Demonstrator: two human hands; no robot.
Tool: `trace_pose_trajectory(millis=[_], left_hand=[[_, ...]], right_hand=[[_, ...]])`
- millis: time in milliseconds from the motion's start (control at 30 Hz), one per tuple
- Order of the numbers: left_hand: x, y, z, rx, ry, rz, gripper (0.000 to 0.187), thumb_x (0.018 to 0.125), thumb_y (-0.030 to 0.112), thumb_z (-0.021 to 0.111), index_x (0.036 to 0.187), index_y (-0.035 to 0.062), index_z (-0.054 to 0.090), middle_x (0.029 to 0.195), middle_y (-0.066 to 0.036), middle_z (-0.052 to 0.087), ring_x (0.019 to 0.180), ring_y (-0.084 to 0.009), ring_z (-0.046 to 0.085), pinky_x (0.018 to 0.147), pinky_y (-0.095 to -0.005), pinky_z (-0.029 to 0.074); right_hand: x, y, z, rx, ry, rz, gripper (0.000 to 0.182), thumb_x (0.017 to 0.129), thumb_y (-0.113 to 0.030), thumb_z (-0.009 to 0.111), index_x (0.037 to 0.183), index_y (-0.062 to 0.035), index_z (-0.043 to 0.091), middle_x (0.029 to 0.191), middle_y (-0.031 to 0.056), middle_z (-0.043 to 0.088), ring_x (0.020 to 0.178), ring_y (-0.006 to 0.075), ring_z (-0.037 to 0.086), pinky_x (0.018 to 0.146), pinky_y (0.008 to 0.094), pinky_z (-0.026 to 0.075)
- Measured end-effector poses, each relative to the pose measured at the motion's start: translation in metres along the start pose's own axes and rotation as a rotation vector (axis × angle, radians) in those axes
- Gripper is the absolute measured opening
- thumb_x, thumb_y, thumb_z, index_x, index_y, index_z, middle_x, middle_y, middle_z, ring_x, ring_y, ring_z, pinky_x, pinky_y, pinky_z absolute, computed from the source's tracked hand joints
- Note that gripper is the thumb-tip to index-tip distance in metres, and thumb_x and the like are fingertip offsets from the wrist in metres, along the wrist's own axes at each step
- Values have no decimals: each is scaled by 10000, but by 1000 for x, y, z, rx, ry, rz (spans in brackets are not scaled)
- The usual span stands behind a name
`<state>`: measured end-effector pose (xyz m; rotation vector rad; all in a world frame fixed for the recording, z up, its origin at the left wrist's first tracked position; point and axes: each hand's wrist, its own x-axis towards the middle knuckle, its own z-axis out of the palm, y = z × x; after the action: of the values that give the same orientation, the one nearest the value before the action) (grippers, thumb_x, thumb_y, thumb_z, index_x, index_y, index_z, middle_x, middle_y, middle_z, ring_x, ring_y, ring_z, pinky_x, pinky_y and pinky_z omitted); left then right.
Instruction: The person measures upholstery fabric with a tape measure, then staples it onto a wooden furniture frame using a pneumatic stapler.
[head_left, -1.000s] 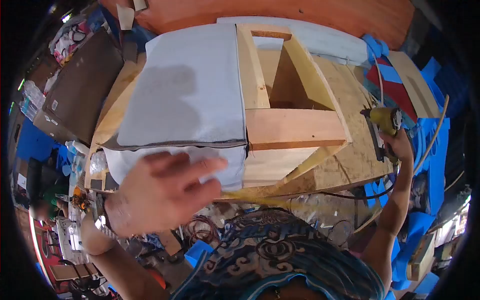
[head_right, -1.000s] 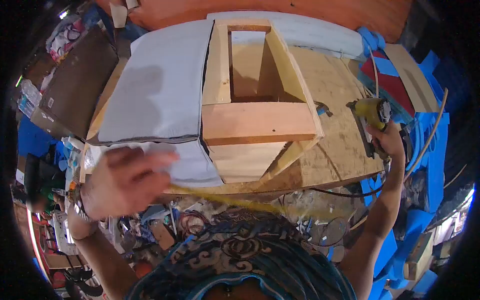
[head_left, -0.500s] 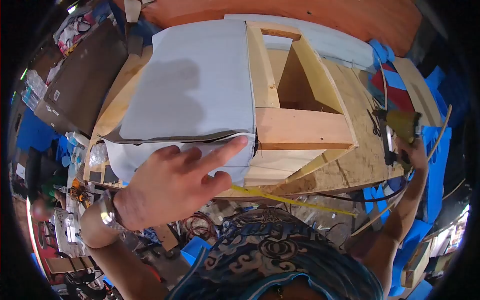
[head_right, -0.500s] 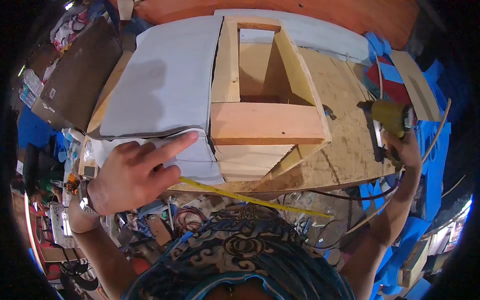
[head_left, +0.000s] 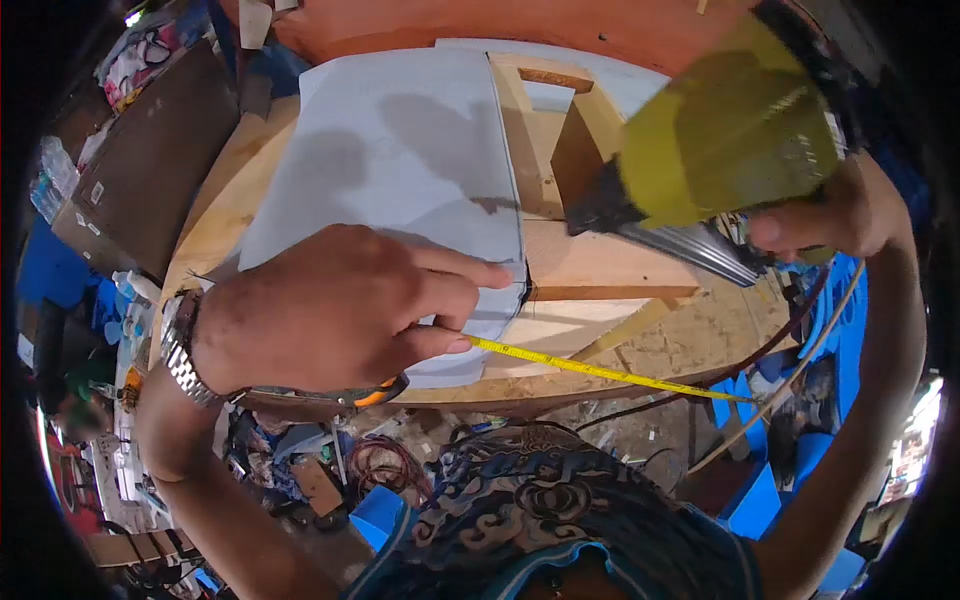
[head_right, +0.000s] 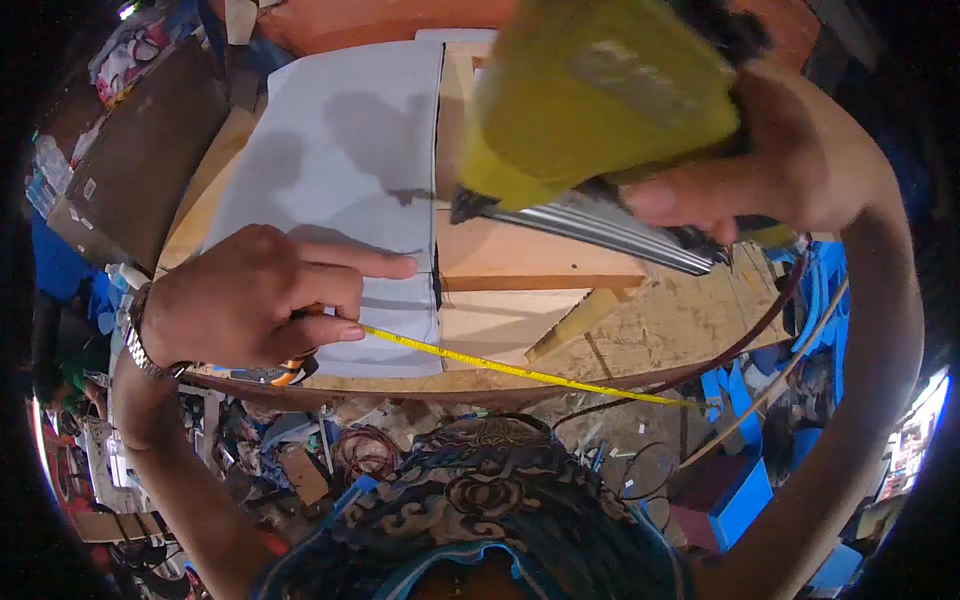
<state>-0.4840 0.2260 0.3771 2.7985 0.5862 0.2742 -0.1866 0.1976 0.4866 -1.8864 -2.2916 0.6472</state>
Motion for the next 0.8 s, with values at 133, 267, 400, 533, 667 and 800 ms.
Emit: trace_pose_trajectory(millis=[133,267,400,533,667,800], left_hand=[[-1,1,1,-6,14,9,142,754,106,617,706,46,497,1188,-61,580,612,-273,585,539,-354,457],[-1,-5,4,-32,50,75,142,755,107,613,701,38,500,1179,-84,585,608,-264,588,547,-345,465],[0,-7,6,-40,92,111,148,750,105,616,686,31,504,1154,-89,601,609,-253,593,549,-340,471],[0,-7,6,-22,84,109,149,744,104,621,679,31,508,1136,-89,610,606,-250,594,544,-336,471],[-1,-7,7,-2,93,107,150,740,104,623,678,30,508,1137,-91,610,602,-241,595,541,-333,470],[0,-6,4,-14,61,84,141,743,111,623,688,25,525,1147,-89,605,607,-241,598,543,-332,470]], right_hand=[[16,-11,12,52,-159,-114,433,737,-304,712,991,27,598,670,43,586,504,90,523,471,224,406],[26,-11,20,127,-243,-235,458,754,-320,705,1017,34,582,695,44,586,504,85,517,469,208,414],[31,-14,22,102,-263,-214,468,745,-304,722,1029,36,569,684,58,586,511,100,530,470,222,431],[34,-14,24,76,-234,-160,447,720,-262,760,1012,20,574,684,75,601,515,126,554,481,251,448],[38,-23,22,-30,-274,-67,394,717,-266,761,949,10,603,682,62,606,505,120,553,474,246,442],[43,-22,24,-4,-277,-78,347,716,-264,755,897,0,622,645,53,601,493,115,552,463,246,431]])
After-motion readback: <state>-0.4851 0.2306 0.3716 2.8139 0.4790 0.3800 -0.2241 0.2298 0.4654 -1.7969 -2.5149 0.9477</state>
